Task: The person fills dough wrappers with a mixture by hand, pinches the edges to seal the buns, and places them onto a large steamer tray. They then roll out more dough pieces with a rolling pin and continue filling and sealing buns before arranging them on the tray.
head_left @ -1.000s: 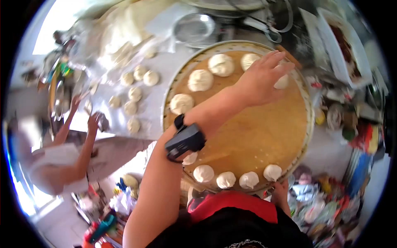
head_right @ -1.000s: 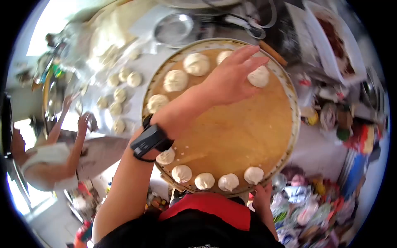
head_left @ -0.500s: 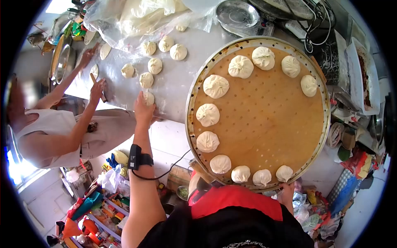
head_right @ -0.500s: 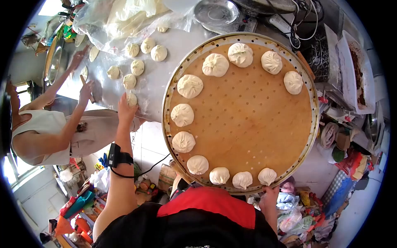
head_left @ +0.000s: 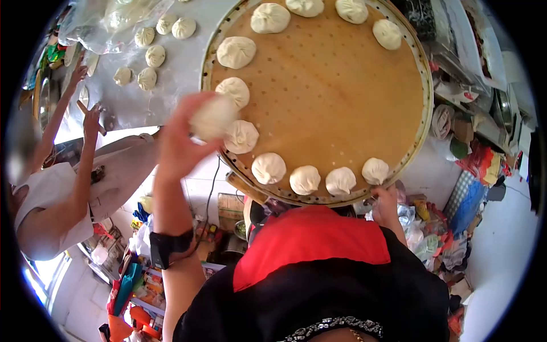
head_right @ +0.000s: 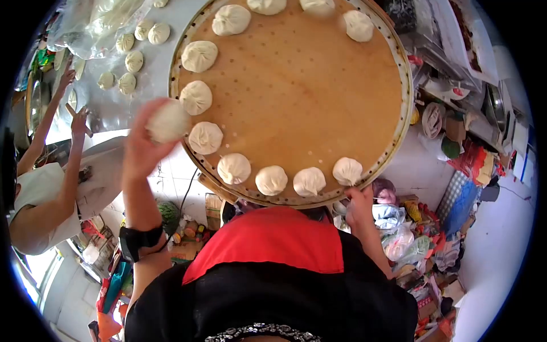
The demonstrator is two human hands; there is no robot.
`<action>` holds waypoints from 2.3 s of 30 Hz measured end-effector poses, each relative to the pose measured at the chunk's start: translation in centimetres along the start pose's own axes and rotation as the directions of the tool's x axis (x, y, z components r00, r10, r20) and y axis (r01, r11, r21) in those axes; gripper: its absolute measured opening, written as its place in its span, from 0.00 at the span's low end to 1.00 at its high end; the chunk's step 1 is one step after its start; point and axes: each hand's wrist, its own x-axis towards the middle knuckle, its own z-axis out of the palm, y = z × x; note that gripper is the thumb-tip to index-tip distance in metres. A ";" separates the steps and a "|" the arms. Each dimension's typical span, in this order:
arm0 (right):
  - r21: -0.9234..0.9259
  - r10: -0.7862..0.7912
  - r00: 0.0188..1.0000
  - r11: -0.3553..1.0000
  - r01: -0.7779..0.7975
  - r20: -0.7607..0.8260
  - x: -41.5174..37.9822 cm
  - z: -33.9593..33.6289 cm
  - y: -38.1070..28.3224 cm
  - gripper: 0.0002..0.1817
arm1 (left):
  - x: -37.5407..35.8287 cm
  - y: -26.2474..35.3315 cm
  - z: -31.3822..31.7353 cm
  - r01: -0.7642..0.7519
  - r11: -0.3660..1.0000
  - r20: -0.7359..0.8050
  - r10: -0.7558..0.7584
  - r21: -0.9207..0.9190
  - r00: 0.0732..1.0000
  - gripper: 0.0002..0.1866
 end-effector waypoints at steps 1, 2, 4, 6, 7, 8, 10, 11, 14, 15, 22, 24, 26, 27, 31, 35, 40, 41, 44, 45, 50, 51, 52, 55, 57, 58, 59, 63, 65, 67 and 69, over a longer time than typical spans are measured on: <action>-0.005 0.002 1.000 1.000 -0.002 -0.001 0.2 0.2 -0.1 0.30 | 0.3 2.2 2.2 -0.183 0.976 0.163 0.162 0.121 0.973 0.33; -0.007 0.006 1.000 1.000 -0.006 -0.002 0.2 0.4 0.0 0.29 | 0.4 2.9 5.1 -0.234 0.970 0.256 0.211 0.065 0.943 0.30; 0.000 0.013 1.000 1.000 -0.013 -0.004 -0.3 0.6 -0.2 0.29 | 0.3 4.0 9.5 -0.270 0.936 0.395 0.166 0.226 0.903 0.28; 0.016 0.016 1.000 1.000 -0.016 0.008 -0.6 1.0 -0.8 0.28 | 0.3 3.3 12.5 -0.321 0.889 0.469 0.143 0.326 0.871 0.28; 0.044 -0.019 0.998 0.999 0.016 0.060 0.1 0.5 -0.2 0.28 | 0.2 3.0 13.5 -0.346 0.859 0.485 0.135 0.378 0.864 0.28; 0.062 -0.024 0.997 0.998 0.019 0.077 0.2 0.0 0.1 0.28 | 0.0 2.9 14.0 -0.368 0.824 0.500 0.122 0.430 0.857 0.28; 0.100 -0.042 0.993 0.994 0.030 0.112 -0.3 0.7 -0.6 0.27 | -0.1 3.2 14.3 -0.372 0.803 0.506 0.103 0.466 0.857 0.28; 0.100 -0.068 0.990 0.993 0.056 0.125 0.1 0.5 -0.2 0.27 | -0.4 3.3 14.4 -0.370 0.794 0.507 0.092 0.482 0.857 0.27; 0.108 -0.117 0.975 0.989 0.098 0.187 0.6 -0.1 0.3 0.29 | -0.9 3.5 14.6 -0.218 0.839 0.405 -0.003 0.498 0.914 0.27; 0.102 -0.099 0.978 0.991 0.082 0.182 0.3 0.0 0.1 0.29 | -0.9 3.9 14.6 -0.133 0.834 0.351 -0.077 0.536 0.933 0.27; 0.062 -0.081 0.980 0.996 0.071 0.180 1.0 -0.3 0.4 0.31 | -2.7 3.4 13.3 -0.099 0.807 -0.091 0.185 0.582 0.979 0.28; 0.062 -0.111 0.972 0.993 0.101 0.205 1.0 0.1 0.4 0.31 | -3.9 1.7 11.2 0.066 0.866 -0.409 0.166 0.497 0.897 0.30; 0.067 -0.069 0.984 0.996 0.058 0.163 0.6 0.6 0.5 0.33 | -5.4 -3.2 8.9 0.257 0.909 -0.681 0.040 0.328 0.731 0.31; 0.073 -0.055 0.990 0.996 0.046 0.131 0.5 0.6 0.4 0.33 | -6.5 -7.6 8.0 0.325 0.935 -0.723 -0.126 0.141 0.679 0.29; 0.011 -0.097 0.989 0.995 0.097 0.109 0.8 1.0 2.6 0.33 | -7.7 -7.1 7.8 0.439 0.807 -0.412 -0.583 -0.395 0.700 0.25; 0.085 0.022 1.000 0.996 -0.022 0.001 -2.5 5.0 3.7 0.31 | -6.9 -8.3 5.9 0.396 0.826 -0.383 -0.544 -0.402 0.747 0.21; 0.064 0.034 0.999 0.997 -0.033 -0.016 -4.3 8.2 6.6 0.30 | -5.5 -11.1 1.1 0.420 0.895 -0.388 -0.444 -0.151 0.808 0.20; 0.027 -0.107 0.994 0.994 0.106 0.026 -4.0 8.4 8.3 0.28 | -5.4 -11.3 0.3 0.386 0.918 -0.411 -0.387 -0.089 0.825 0.21; -0.192 -0.444 0.873 0.856 0.480 0.201 -1.1 5.8 13.3 0.27 | -2.9 -13.8 -4.0 0.316 0.940 -0.426 -0.237 0.126 0.873 0.21; -0.350 -0.481 0.824 0.748 0.564 0.300 -0.3 4.4 14.1 0.30 | -1.3 -15.8 -5.5 0.301 0.913 -0.521 -0.121 0.275 0.845 0.24; -0.379 -0.395 0.855 0.774 0.507 0.337 -1.2 5.0 13.4 0.34 | 6.7 -21.0 -11.3 0.287 0.749 -0.540 0.110 0.597 0.835 0.39; -0.378 -0.438 0.808 0.724 0.577 0.394 -1.7 5.3 13.3 0.34 | 7.6 -22.0 -11.9 0.240 0.759 -0.496 0.124 0.605 0.859 0.39; -0.286 -0.442 0.817 0.782 0.554 0.371 -2.0 5.7 13.3 0.34 | 8.2 -22.9 -12.7 0.247 0.785 -0.459 0.053 0.568 0.887 0.37; -0.489 -0.439 0.830 0.671 0.558 0.345 -3.6 5.9 12.3 0.33 | 8.8 -23.3 -14.4 0.293 0.849 -0.457 -0.068 0.441 0.887 0.29; 0.159 0.025 1.000 0.987 -0.028 0.017 -5.9 10.7 8.1 0.32 | 7.9 -15.8 -13.7 0.169 0.960 -0.440 -0.056 0.222 0.896 0.28; 0.171 0.044 0.999 0.984 -0.043 0.002 -5.6 11.4 7.8 0.31 | 7.3 -11.1 -12.7 0.109 0.989 -0.431 -0.056 0.099 0.901 0.28; 0.176 0.066 0.998 0.982 -0.062 -0.018 -5.7 11.4 7.8 0.31 | 6.9 -8.3 -11.4 -0.080 0.994 -0.317 0.100 0.074 0.943 0.28; 0.144 0.060 0.996 0.988 -0.050 -0.071 -6.2 11.5 8.0 0.29 | 7.6 -1.0 -4.2 -0.432 0.870 0.176 0.398 0.237 0.900 0.23; 0.165 0.063 0.996 0.985 -0.051 -0.067 -6.3 11.6 8.2 0.29 | 9.0 -2.1 -0.6 -0.485 0.776 0.361 0.353 0.403 0.863 0.23; 0.223 0.074 0.997 0.973 -0.065 -0.036 -6.8 12.5 7.6 0.28 | 9.9 -2.6 0.4 -0.511 0.616 0.471 0.244 0.599 0.848 0.25; 0.091 0.078 0.995 0.993 -0.072 -0.058 -6.4 12.4 6.7 0.27 | 10.7 -3.0 -2.2 -0.509 0.761 0.286 0.424 0.402 0.859 0.24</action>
